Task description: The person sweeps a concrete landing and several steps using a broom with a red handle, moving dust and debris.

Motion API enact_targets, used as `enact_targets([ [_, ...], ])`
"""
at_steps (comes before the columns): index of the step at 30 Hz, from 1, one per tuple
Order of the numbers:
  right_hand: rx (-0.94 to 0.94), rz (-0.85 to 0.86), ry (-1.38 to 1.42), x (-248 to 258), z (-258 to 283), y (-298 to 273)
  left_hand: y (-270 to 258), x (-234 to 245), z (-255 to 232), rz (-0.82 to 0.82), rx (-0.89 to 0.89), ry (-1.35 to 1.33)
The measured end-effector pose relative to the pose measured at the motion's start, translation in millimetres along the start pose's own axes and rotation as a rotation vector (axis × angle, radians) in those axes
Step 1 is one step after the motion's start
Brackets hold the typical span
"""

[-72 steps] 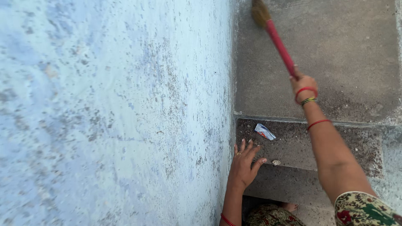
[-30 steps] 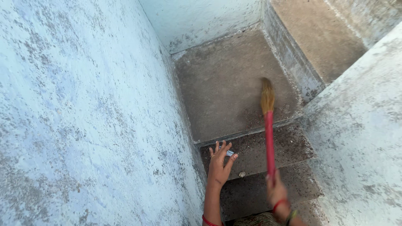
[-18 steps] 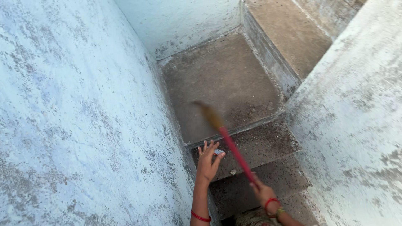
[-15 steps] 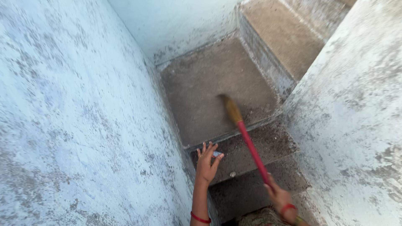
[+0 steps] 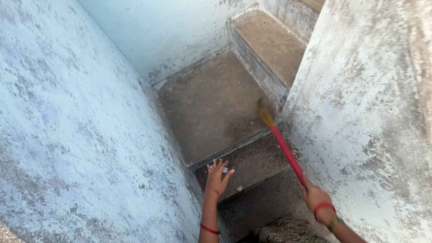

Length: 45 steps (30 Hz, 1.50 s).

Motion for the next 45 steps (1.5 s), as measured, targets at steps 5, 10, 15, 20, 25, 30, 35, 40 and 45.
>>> enact_targets([
  [5,0.002,-0.051,0.239,5.6,14.2,0.9,-0.9,-5.1,-16.3,0.035,0.006,-0.019],
  [10,-0.079,0.044,0.782,13.2,68.4,36.5,-1.1,-12.3,-18.5,0.077,0.012,0.028],
  [15,-0.140,0.387,1.456,8.0,69.7,-20.9,-1.6,-11.4,-16.5,0.073,0.005,0.021],
  [20,-0.185,0.365,1.795,5.2,84.7,12.4,-2.1,-10.4,-18.4,0.066,0.002,0.021],
  [25,-0.084,0.419,1.710,17.1,92.0,-27.6,2.5,-14.0,-17.8,0.064,-0.018,0.029],
  [30,-0.190,0.370,1.801,12.8,92.4,5.2,-2.5,-24.3,-8.2,0.092,0.006,0.026],
  [35,-0.267,0.524,1.623,-16.8,104.5,32.6,-0.1,-34.7,-0.6,0.115,-0.011,0.015],
  [40,-0.301,0.431,1.405,-14.4,110.5,28.9,-0.1,-38.4,3.6,0.117,-0.040,0.030],
  [45,-0.273,0.383,1.454,-1.7,109.4,-1.6,0.5,-24.0,-14.9,0.069,0.000,0.013],
])
Point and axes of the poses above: each hand's wrist, its own y-axis towards the middle knuckle, its own x-axis out of the back of the hand, z = x × y, the point moved 1 cm from there along y, towards the middle knuckle, and after that the axes turned 14 degrees about -y, right-handed, at the moved point
